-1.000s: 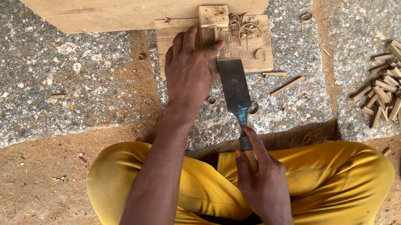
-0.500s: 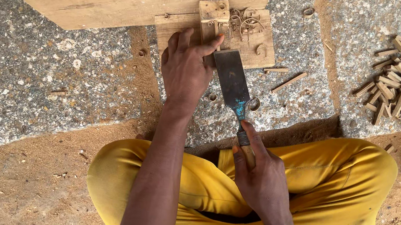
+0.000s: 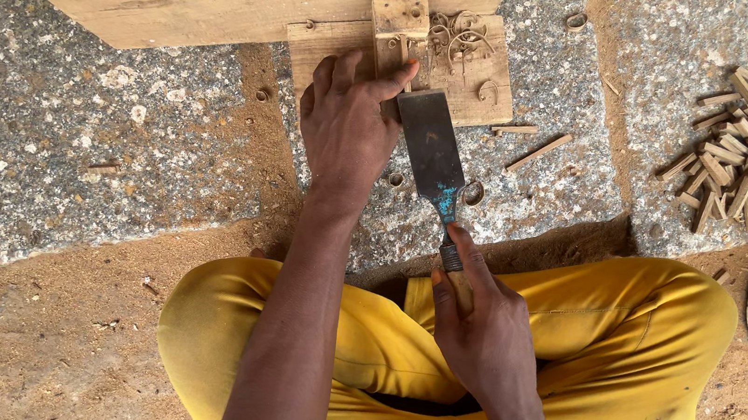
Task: The person sits on the ground and uses a chisel to carve a small wooden block held in a wooden jig. They repeatedly strike the chisel with their hand to remove wood shavings and shape the piece.
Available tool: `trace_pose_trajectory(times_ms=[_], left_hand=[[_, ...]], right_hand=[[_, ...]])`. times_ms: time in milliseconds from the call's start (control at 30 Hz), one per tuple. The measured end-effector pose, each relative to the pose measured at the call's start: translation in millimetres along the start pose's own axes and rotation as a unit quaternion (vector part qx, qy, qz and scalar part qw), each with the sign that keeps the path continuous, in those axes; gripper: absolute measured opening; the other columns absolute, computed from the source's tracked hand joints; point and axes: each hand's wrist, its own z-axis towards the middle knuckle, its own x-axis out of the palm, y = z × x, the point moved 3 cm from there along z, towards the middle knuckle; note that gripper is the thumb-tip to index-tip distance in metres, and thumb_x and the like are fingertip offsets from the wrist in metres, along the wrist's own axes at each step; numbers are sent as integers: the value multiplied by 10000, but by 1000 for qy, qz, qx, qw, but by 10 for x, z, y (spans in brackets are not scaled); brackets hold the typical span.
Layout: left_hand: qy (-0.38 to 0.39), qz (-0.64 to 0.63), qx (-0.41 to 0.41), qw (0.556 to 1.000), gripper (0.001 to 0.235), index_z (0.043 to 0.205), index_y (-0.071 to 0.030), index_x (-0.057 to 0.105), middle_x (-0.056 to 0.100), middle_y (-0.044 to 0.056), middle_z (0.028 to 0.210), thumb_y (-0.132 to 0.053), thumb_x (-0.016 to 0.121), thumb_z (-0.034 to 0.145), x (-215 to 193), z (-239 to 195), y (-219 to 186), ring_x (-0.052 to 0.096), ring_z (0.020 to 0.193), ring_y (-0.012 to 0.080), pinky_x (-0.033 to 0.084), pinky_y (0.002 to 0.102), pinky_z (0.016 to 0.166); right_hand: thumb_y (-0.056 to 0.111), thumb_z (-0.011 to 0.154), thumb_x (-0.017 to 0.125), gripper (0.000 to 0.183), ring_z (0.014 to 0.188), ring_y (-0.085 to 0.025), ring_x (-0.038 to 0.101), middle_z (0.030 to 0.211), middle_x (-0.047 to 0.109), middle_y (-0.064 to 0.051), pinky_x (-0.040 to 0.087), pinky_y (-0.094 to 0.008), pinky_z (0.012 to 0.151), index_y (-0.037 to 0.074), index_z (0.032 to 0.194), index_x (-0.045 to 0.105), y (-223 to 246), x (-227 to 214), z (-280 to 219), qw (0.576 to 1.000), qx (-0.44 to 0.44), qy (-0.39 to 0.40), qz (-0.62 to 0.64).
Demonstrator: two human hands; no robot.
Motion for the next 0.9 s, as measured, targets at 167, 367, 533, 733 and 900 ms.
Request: trace_pose_trajectory(times_ms=[167,367,533,733,900], left_hand=[[-18,6,8,1000,525,1213,-412,739,580,84,1439,-123,835,785,33,-2,-5,506,1344,307,427,525,1114],[-20,-7,-15,1000,491,1187,-395,758,610,74,1401,-105,817,795,62,-7,-9,526,1325,284,415,515,1130],[-23,-10,-18,1000,485,1172,-394,767,617,59,1393,-108,817,784,56,-4,-30,524,1322,288,416,516,1118],[-20,0,-18,1000,473,1180,-387,761,606,66,1410,-129,820,789,67,7,-12,515,1334,282,415,516,1131],[1,5,-14,1000,529,1207,-398,732,558,99,1434,-123,812,763,-86,24,-120,469,1349,341,379,539,1133]], right_hand=[[155,929,663,565,377,-183,531,519,590,-107,421,-404,406,96,1471,517,9,5,0,999,-37,-12,-2],[154,928,661,562,371,-199,547,523,606,-118,426,-410,409,124,1471,518,38,1,-12,1000,-8,-1,13],[139,922,661,571,370,-215,546,541,604,-125,422,-421,405,116,1473,513,61,-2,1,1000,-19,-4,10],[133,921,659,588,366,-268,557,517,597,-153,425,-460,431,85,1482,488,61,31,16,999,-37,0,-8],[138,911,657,608,401,-314,607,562,636,-189,458,-493,458,79,1487,474,73,48,22,999,-37,-7,-13]])
